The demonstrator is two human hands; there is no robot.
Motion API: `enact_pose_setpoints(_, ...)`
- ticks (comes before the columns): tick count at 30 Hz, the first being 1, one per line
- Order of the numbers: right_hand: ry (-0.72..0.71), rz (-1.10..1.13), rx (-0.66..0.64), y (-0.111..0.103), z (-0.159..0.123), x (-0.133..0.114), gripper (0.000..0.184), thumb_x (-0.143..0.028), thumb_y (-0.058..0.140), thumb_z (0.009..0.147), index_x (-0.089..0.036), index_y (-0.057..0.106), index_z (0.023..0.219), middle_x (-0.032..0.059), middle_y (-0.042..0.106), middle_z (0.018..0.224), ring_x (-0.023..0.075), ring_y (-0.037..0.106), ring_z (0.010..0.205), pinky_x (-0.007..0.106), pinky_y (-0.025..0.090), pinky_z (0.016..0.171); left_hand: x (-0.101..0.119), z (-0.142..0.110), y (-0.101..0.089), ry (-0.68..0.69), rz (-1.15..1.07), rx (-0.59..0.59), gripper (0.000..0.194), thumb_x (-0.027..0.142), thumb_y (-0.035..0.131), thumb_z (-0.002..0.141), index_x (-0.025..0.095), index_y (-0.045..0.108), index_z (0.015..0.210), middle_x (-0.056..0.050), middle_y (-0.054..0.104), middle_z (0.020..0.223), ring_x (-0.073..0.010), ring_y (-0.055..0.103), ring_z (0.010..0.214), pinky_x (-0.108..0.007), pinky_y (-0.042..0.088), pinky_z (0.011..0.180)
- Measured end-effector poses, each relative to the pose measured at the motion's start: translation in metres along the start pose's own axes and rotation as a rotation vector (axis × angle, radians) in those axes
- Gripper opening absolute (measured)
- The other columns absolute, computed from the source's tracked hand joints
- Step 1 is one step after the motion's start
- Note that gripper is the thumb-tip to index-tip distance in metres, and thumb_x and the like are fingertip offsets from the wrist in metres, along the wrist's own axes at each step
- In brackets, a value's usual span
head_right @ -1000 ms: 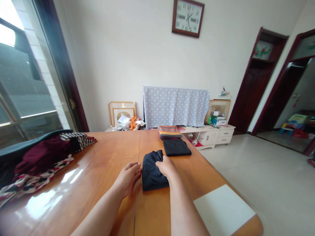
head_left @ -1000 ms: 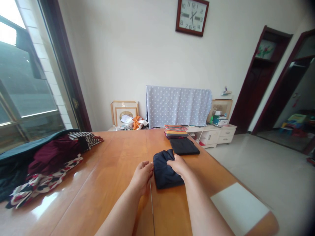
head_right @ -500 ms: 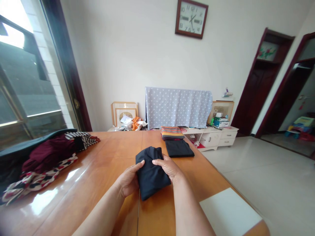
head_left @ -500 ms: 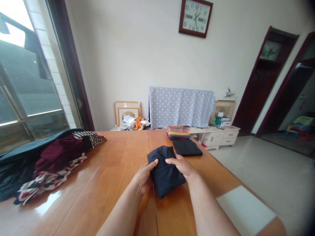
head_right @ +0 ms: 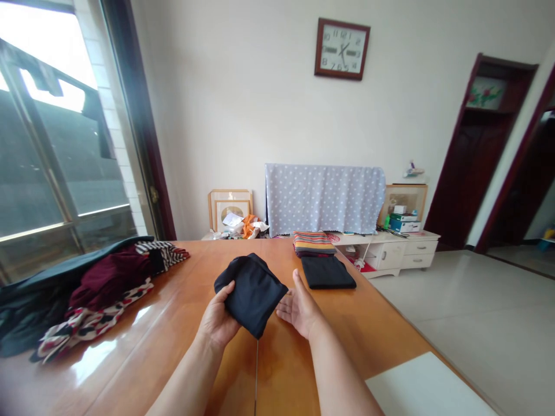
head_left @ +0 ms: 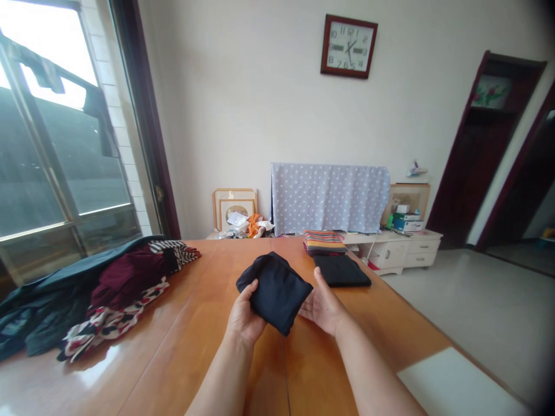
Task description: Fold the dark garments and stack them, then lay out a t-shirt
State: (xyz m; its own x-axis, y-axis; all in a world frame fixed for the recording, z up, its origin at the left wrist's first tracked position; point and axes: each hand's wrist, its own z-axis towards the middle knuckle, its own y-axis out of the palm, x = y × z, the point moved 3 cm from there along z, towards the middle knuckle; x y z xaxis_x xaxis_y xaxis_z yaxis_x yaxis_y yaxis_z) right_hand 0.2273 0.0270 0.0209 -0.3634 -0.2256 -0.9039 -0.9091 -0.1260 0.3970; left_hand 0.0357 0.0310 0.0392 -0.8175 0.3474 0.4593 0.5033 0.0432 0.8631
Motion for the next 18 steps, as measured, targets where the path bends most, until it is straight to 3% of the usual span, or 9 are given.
enact_pose_setpoints(3, 0.067, 0.196, -0.153, 0.024, -0.008, 0.004, 0.083, -0.088, 0.040, 0.077, -0.019, 0.065, 0.116, 0.0116, 0.072, 0.105, 0.0228, 0.068, 0.097, 0.037, 0.052, 0.087, 0.005, 0.001, -0.002, 0.069, -0.047, 0.019, 0.049, 0.021, 0.065, 0.085, 0.013, 0.058, 0.133, -0.015, 0.072, 0.117, -0.0286, 0.068, 0.110, -0.044, 0.050, 0.104)
enact_pose_setpoints(7, -0.044, 0.299, -0.269, 0.041, -0.013, 0.005, 0.068, -0.072, 0.059, 0.082, -0.020, 0.062, 0.126, 0.0113, 0.069, 0.122, 0.0237, 0.064, 0.113, 0.037, 0.051, 0.094, 0.005, 0.002, -0.003, 0.105, -0.036, 0.053, 0.049, 0.020, 0.068, 0.083, 0.014, 0.060, 0.131, -0.015, 0.071, 0.119, -0.0285, 0.069, 0.109, -0.043, 0.054, 0.099)
enact_pose_setpoints(10, -0.100, 0.251, -0.156, 0.031, -0.006, 0.010, 0.047, -0.039, 0.079, 0.076, -0.018, 0.066, 0.117, 0.0102, 0.072, 0.118, 0.0232, 0.066, 0.108, 0.036, 0.052, 0.091, 0.005, 0.000, -0.002, 0.142, 0.028, 0.052, 0.049, 0.018, 0.073, 0.079, 0.017, 0.063, 0.127, -0.012, 0.071, 0.120, -0.0261, 0.069, 0.108, -0.039, 0.055, 0.096)
enact_pose_setpoints(12, -0.119, 0.233, -0.048, 0.019, 0.001, 0.011, 0.042, -0.021, 0.080, 0.068, -0.017, 0.069, 0.108, 0.0086, 0.075, 0.108, 0.0226, 0.068, 0.098, 0.035, 0.053, 0.087, 0.006, -0.002, 0.000, 0.205, 0.102, 0.018, 0.051, 0.017, 0.077, 0.075, 0.020, 0.064, 0.125, -0.009, 0.071, 0.122, -0.0240, 0.068, 0.109, -0.035, 0.055, 0.094)
enact_pose_setpoints(18, -0.277, 0.268, 0.073, -0.011, 0.009, -0.003, 0.054, -0.006, 0.070, 0.057, -0.023, 0.067, 0.109, 0.0042, 0.076, 0.104, 0.0229, 0.068, 0.096, 0.035, 0.052, 0.085, 0.015, -0.013, 0.004, 0.320, 0.425, -0.091, 0.059, 0.019, 0.084, 0.068, 0.023, 0.062, 0.123, -0.006, 0.071, 0.116, -0.0197, 0.068, 0.100, -0.026, 0.052, 0.080)
